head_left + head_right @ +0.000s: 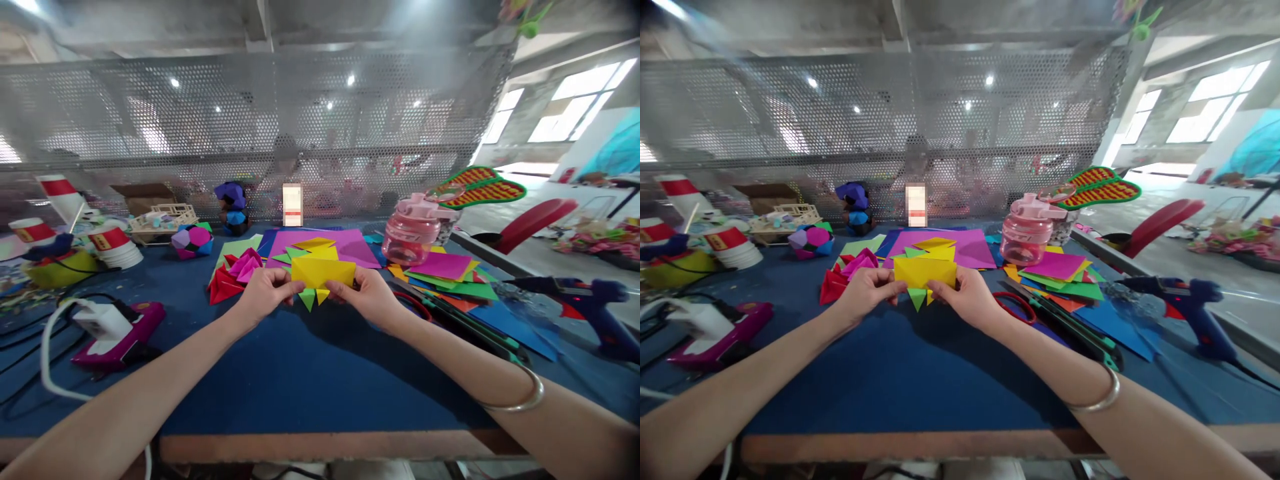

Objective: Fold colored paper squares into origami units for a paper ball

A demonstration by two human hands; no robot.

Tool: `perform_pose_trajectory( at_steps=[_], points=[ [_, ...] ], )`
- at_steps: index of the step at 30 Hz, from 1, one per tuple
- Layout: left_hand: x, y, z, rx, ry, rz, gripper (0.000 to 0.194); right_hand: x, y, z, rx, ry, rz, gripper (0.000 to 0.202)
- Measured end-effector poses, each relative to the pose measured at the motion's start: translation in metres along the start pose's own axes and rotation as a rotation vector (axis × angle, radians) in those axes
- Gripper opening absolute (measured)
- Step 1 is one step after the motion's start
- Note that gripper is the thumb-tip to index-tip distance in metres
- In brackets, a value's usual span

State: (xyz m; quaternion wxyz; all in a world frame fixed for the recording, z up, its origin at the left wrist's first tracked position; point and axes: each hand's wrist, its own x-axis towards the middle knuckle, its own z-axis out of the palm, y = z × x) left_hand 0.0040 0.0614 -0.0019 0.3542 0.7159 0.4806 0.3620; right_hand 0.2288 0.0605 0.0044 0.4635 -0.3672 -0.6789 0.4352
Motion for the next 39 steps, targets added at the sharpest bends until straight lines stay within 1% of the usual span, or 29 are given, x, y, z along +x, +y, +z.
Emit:
perform_pose_trajectory(
  at_steps=[9, 15, 20, 24, 27, 31, 34, 36, 38, 39],
  points=[
    [0.0, 0.003, -0.001, 0.013, -0.014, 0.008, 0.025, 0.0, 0.004, -0.001, -0.012, -0.001, 0.022, 0.046],
    [0.0, 0.004, -0.001, -0.01, 0.009, 0.019, 0.022, 0.0, 0.003, 0.0, -0.019, -0.007, 0.013, 0.045],
    [0.001, 0.006, 0.001, -0.124, -0.061, 0.001, 0.023, -0.001, 0.003, 0.0, -0.056, -0.036, 0.016, 0.047],
    [-0.002, 0.012, 0.006, -0.226, -0.126, -0.009, 0.036, -0.003, 0.001, 0.002, -0.071, -0.106, 0.033, 0.047],
    [-0.007, 0.017, 0.011, -0.254, -0.135, -0.003, 0.043, -0.006, -0.002, 0.005, -0.082, -0.16, 0.054, 0.045],
    [-0.01, 0.018, 0.013, -0.212, -0.157, 0.014, 0.042, -0.006, -0.004, 0.005, -0.114, -0.223, 0.103, 0.043],
    [-0.006, 0.016, 0.005, -0.116, -0.176, 0.038, 0.033, -0.005, -0.005, -0.002, -0.151, -0.294, 0.169, 0.044],
    [-0.003, 0.017, -0.004, -0.03, -0.137, 0.086, 0.034, -0.004, -0.007, -0.008, -0.185, -0.372, 0.223, 0.043],
    [-0.001, 0.02, -0.011, 0.059, -0.037, 0.173, 0.034, -0.004, -0.009, -0.013, -0.23, -0.483, 0.271, 0.038],
    [-0.002, 0.023, -0.014, 0.1, 0.017, 0.23, 0.029, -0.004, -0.01, -0.015, -0.256, -0.536, 0.285, 0.034]
  ],
)
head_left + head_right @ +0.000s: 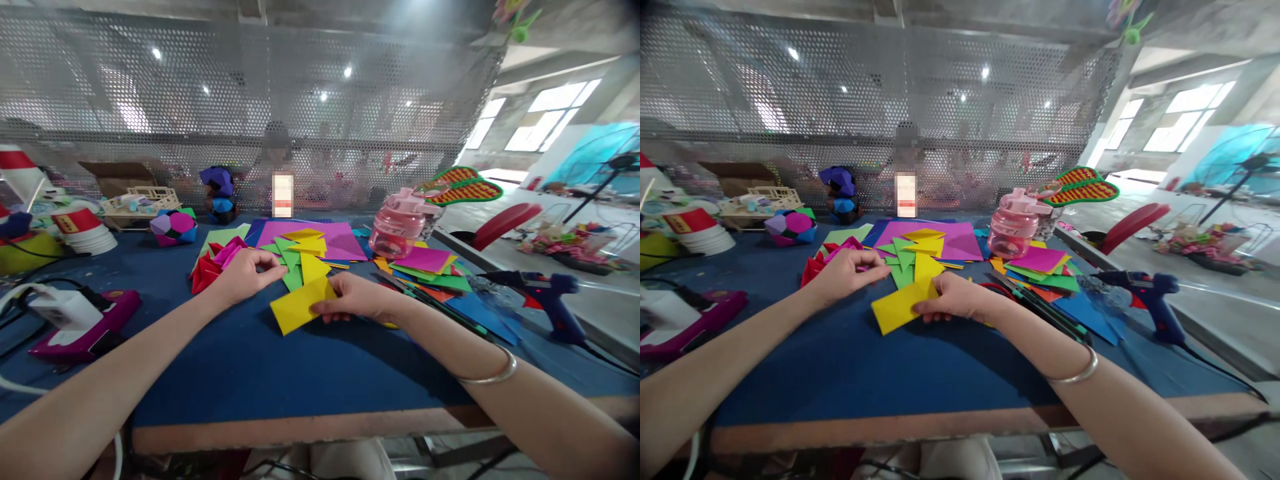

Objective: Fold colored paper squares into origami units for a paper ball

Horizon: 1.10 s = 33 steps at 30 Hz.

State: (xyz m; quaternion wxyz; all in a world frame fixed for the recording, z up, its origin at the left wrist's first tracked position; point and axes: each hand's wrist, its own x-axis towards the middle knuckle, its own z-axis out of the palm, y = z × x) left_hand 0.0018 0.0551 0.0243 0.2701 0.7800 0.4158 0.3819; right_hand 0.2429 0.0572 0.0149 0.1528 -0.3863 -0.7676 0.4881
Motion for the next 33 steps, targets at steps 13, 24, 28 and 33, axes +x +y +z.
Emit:
perform_pose_trajectory(
  at_steps=[13, 24, 28, 33],
  points=[
    [-0.035, 0.007, 0.03, 0.225, -0.45, 0.422, 0.022, 0.001, 0.0, 0.012, -0.31, 0.037, -0.069, 0.007],
    [-0.044, 0.013, 0.008, 0.229, -0.511, 0.382, 0.016, 0.0, -0.009, 0.037, -0.428, 0.05, -0.054, 0.014],
    [-0.04, 0.005, 0.008, 0.199, -0.511, 0.328, 0.015, 0.0, -0.015, 0.034, -0.59, 0.148, -0.022, 0.026],
    [-0.038, 0.0, 0.008, 0.158, -0.525, 0.305, 0.015, -0.018, -0.028, 0.009, -0.76, 0.138, 0.05, 0.027]
  ],
)
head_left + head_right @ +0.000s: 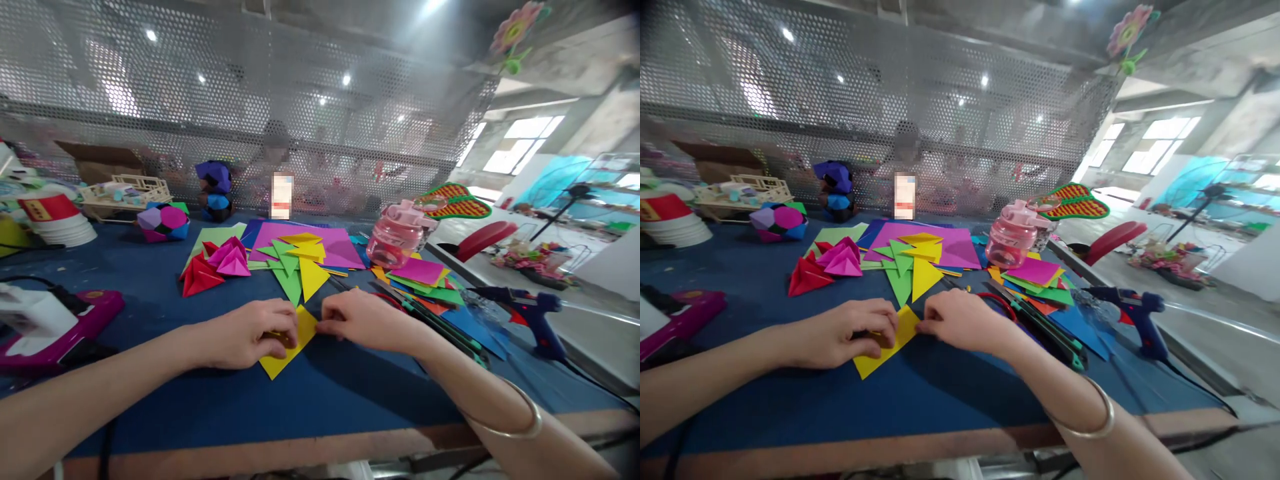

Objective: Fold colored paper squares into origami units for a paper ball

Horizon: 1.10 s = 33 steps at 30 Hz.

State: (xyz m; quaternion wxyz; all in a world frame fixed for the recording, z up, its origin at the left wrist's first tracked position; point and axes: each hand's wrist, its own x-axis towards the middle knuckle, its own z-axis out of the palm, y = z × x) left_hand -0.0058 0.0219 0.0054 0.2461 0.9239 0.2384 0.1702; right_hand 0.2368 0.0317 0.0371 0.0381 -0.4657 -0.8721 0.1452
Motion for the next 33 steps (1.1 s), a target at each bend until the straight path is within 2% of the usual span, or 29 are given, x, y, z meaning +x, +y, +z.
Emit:
perform_pose_trajectory(
  at_steps=[4, 7, 9, 12, 14, 17, 20, 21, 22, 24, 27, 30, 33],
  points=[
    [-0.002, 0.002, -0.001, -0.013, -0.011, 0.009, 0.016, -0.019, 0.019, -0.013, -0.179, 0.131, 0.128, 0.011],
    [-0.003, 0.003, -0.001, -0.009, -0.033, 0.019, 0.017, -0.026, 0.034, -0.006, -0.273, 0.167, 0.235, 0.026],
    [-0.003, 0.003, -0.001, -0.004, -0.043, 0.021, 0.019, -0.027, 0.043, 0.001, -0.283, 0.17, 0.252, 0.034],
    [-0.003, 0.001, -0.001, 0.002, -0.052, 0.017, 0.03, -0.024, 0.051, 0.005, -0.236, 0.204, 0.227, 0.049],
    [-0.004, -0.002, 0.0, 0.007, -0.057, 0.012, 0.04, -0.021, 0.052, 0.002, -0.165, 0.236, 0.188, 0.049],
    [-0.007, -0.007, 0.001, 0.011, -0.069, -0.024, 0.057, -0.018, 0.039, -0.003, -0.022, 0.276, 0.108, 0.03],
    [-0.008, -0.009, 0.001, 0.016, -0.065, -0.088, 0.068, -0.013, 0.013, 0.001, 0.184, 0.3, 0.014, 0.032],
    [-0.008, -0.01, 0.001, 0.02, -0.061, -0.107, 0.068, -0.011, 0.003, 0.005, 0.421, 0.322, -0.026, 0.029],
    [-0.008, -0.01, 0.001, 0.027, -0.059, -0.121, 0.066, -0.008, -0.006, 0.009, 0.626, 0.288, -0.094, 0.026],
    [-0.008, -0.01, 0.001, 0.047, -0.058, -0.143, 0.059, -0.002, -0.021, 0.02, 0.825, 0.219, -0.185, 0.022],
    [-0.007, -0.009, 0.0, 0.081, -0.054, -0.172, 0.045, 0.008, -0.032, 0.032, 0.877, 0.134, -0.291, 0.029],
    [-0.005, -0.008, -0.002, 0.097, -0.055, -0.188, 0.035, 0.016, -0.032, 0.037, 0.763, 0.061, -0.345, 0.029],
    [-0.004, -0.007, -0.003, 0.108, -0.074, -0.195, 0.029, 0.021, -0.027, 0.035, 0.66, 0.037, -0.371, 0.039]
  ],
)
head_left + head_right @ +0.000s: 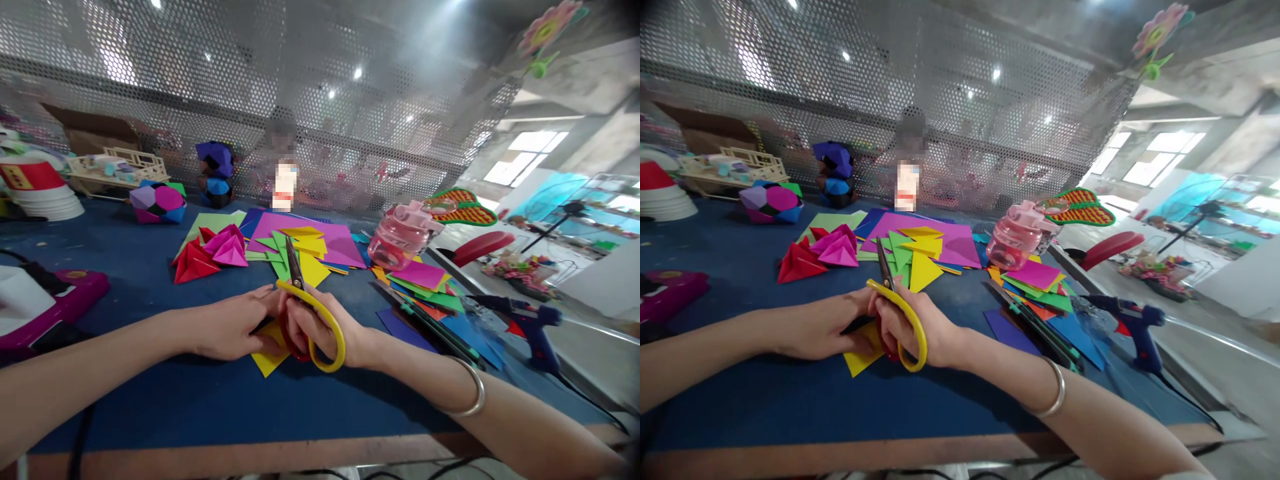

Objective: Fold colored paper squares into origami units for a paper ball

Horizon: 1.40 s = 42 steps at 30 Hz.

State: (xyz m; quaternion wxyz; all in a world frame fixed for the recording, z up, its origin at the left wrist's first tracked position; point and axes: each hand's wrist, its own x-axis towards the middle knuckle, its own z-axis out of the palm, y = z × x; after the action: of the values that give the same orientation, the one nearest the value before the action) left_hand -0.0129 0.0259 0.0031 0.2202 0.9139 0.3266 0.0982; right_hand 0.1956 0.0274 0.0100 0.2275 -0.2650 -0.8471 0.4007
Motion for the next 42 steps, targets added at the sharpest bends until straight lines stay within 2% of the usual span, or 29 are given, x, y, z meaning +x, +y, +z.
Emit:
perform_pose_trajectory(
  at_steps=[2, 6, 8, 10, 15, 20, 26, 31, 36, 42],
  points=[
    [0.0, -0.002, 0.001, 0.003, -0.01, -0.017, 0.032, 0.002, 0.002, -0.003, -0.016, -0.001, 0.005, 0.044],
    [-0.001, -0.009, 0.005, 0.008, -0.024, -0.078, 0.056, 0.003, 0.004, -0.009, -0.043, -0.011, 0.021, 0.046],
    [-0.001, -0.011, 0.007, -0.003, -0.024, -0.075, 0.057, 0.003, 0.003, -0.011, -0.067, -0.019, 0.018, 0.047],
    [-0.002, -0.012, 0.008, -0.021, -0.024, -0.061, 0.059, 0.002, 0.003, -0.015, -0.089, -0.02, 0.015, 0.045],
    [-0.002, -0.011, 0.009, -0.017, -0.013, -0.075, 0.082, 0.0, 0.003, -0.023, -0.123, -0.029, 0.019, 0.04],
    [-0.003, -0.012, 0.01, 0.02, -0.059, -0.139, 0.084, 0.0, 0.007, -0.026, -0.13, -0.038, 0.018, 0.033],
    [-0.006, -0.017, 0.013, 0.037, 0.007, -0.087, 0.091, -0.004, 0.011, -0.035, -0.171, -0.009, 0.032, 0.026],
    [-0.005, -0.014, 0.011, 0.002, -0.018, -0.081, 0.097, -0.006, 0.014, -0.04, -0.194, 0.004, 0.046, 0.025],
    [-0.005, -0.009, 0.008, -0.069, -0.09, -0.145, 0.091, -0.006, 0.015, -0.044, -0.224, -0.003, 0.012, 0.028],
    [-0.005, -0.008, 0.007, -0.091, -0.11, -0.139, 0.091, -0.004, 0.015, -0.047, -0.303, 0.023, 0.008, 0.025]
  ],
)
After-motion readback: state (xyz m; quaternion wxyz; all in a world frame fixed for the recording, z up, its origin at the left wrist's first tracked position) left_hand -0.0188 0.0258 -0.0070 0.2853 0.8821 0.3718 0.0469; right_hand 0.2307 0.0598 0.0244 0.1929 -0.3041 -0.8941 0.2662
